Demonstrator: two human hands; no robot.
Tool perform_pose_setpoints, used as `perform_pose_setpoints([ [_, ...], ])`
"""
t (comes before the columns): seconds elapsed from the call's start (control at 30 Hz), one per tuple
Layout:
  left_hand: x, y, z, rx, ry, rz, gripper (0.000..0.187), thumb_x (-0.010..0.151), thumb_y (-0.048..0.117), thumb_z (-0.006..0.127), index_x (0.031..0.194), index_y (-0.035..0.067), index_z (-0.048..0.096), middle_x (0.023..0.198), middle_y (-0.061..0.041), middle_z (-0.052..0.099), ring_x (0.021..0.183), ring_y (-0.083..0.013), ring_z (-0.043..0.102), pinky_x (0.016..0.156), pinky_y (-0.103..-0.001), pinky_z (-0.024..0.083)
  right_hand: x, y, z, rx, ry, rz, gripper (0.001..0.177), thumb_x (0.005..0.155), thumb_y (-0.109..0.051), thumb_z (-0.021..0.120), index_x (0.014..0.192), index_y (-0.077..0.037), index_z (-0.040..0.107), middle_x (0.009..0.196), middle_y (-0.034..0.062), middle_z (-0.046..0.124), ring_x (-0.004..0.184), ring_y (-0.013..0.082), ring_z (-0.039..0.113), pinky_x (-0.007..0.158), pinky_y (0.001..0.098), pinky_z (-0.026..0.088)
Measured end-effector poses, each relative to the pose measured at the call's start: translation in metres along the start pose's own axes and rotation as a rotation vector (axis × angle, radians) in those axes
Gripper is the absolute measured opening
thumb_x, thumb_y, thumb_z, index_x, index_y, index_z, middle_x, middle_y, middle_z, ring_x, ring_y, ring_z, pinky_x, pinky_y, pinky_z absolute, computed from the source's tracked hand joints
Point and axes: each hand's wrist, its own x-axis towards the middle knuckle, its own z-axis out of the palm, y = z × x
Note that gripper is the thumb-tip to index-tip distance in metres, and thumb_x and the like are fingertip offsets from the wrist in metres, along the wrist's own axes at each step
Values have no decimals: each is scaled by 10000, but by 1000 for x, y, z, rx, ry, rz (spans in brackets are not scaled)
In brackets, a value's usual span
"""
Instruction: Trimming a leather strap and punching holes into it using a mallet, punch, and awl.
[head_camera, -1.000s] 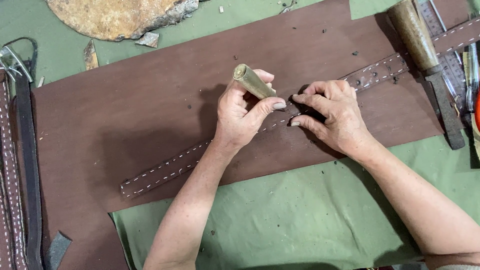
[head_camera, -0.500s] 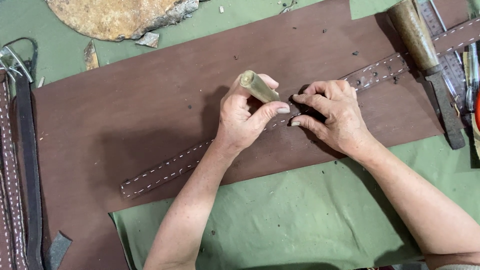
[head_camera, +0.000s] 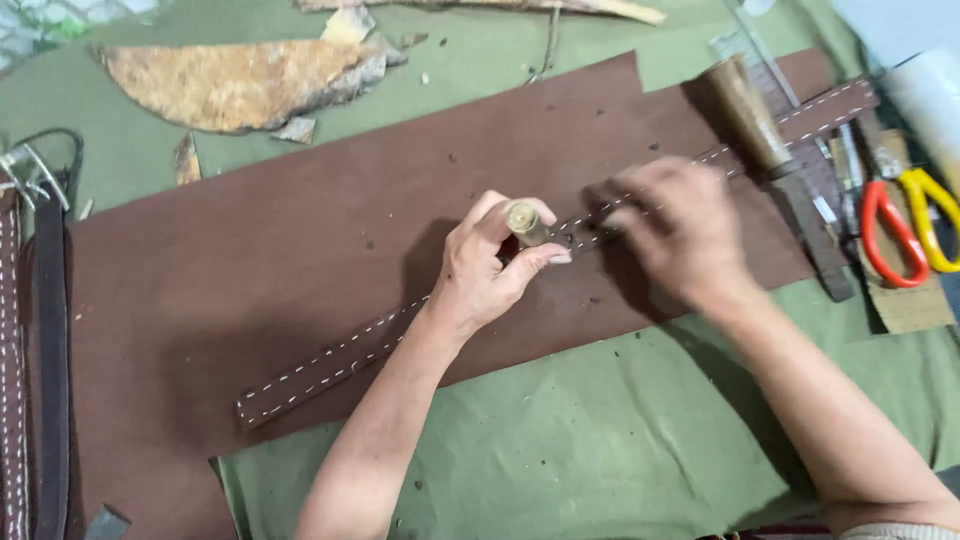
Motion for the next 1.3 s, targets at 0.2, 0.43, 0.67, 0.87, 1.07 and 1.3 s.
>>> perform_pose_setpoints([
  [0.2,-2,7,-1,171,-120,-281,279,833,340,805,1056,239,672,981,38,609,788,-132,575,760,-288,506,-15,68,-73,-682,-39,309,547,960,-259,766,1442,-30,643,1214,309,632,1028,532,521,914,573,413],
  [0.43,-2,9,-1,159,-126,-260,256,845,303,805,1047,210,677,950,33,574,711,-140,543,727,-297,492,3,29,-91,-410,-216,331,544,975,-148,642,1499,-61,525,1098,273,562,935,514,592,822,569,484],
  [0.67,-4,20,-1,35,-93,-184,212,881,240,779,947,137,607,1021,-17,645,720,-131,515,684,-261,482,-43,-17,-151,-471,217,211,156,1335,23,547,1389,-14,689,1114,132,593,660,206,273,626,325,185],
  [0.87,-15,-9,3,133,-54,-172,380,835,333,836,647,116,588,533,49,451,528,-83,360,506,-306,306,66,-151,-114,-250,-265,-225,482,1007,-192,715,1472,-149,595,792,35,449,553,225,417,489,381,404],
  [1.07,-6,22,-4,74,-116,-198,213,880,298,756,1007,156,661,867,44,601,772,-110,506,730,-261,479,32,-92,-117,-30,-322,105,585,977,-61,441,1550,36,371,1555,180,438,1416,237,417,1190,380,297],
  [1.3,-17,9,0,146,-46,-89,250,861,294,800,1009,144,666,916,-2,599,819,-179,625,817,-299,505,44,-90,-101,61,-134,61,370,1016,98,654,1378,29,623,1443,139,629,1310,192,571,1181,301,419],
])
